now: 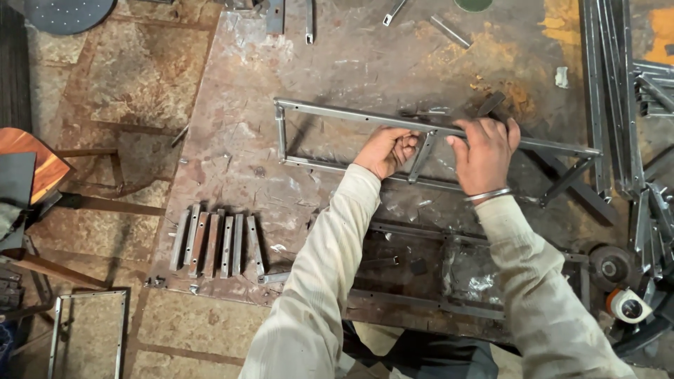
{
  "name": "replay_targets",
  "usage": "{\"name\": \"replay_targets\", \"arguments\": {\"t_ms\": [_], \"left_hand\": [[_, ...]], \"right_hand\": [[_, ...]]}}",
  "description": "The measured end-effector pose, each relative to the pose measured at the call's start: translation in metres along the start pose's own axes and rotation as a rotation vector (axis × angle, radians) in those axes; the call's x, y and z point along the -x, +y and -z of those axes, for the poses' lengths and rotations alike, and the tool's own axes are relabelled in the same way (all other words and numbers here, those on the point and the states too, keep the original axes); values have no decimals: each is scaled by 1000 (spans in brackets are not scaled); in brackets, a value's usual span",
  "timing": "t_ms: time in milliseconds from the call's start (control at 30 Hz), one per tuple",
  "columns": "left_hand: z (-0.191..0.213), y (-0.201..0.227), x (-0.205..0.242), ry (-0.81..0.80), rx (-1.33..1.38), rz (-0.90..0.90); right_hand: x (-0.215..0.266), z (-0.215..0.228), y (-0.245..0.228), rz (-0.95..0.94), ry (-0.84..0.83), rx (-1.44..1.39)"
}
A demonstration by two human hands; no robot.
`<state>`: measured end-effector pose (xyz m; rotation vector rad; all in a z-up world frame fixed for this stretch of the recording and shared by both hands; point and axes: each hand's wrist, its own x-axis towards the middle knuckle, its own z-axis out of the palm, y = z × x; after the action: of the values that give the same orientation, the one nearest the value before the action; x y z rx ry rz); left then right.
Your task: Welding and assembling metal pieces to form a rectangular frame structure on a workbench.
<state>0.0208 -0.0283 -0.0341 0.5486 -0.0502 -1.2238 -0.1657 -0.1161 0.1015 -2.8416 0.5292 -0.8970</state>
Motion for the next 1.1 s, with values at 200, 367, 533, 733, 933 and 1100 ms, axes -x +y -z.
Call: {"name": "replay_targets", "arguments": {"t_ms": [200,367,533,733,933,1100], "left_hand": [[8,-1,-4,-35,-3,31],[-5,11,15,-152,-32,17],[9,6,6,-219,-57,61],[7,10,13,83,-229,116],[3,22,23,-16,-142,114],[-4,22,29,34,-193,80]], "right_hand": [[-7,6,3,60,-4,-34],[-16,9,6,107,-14,-64],[-21,3,15,155,-36,-57],[-24,14,3,144,-83,62],[-23,27,-10,26,-35,38],[-16,27,1,3,-31,-8]]}}
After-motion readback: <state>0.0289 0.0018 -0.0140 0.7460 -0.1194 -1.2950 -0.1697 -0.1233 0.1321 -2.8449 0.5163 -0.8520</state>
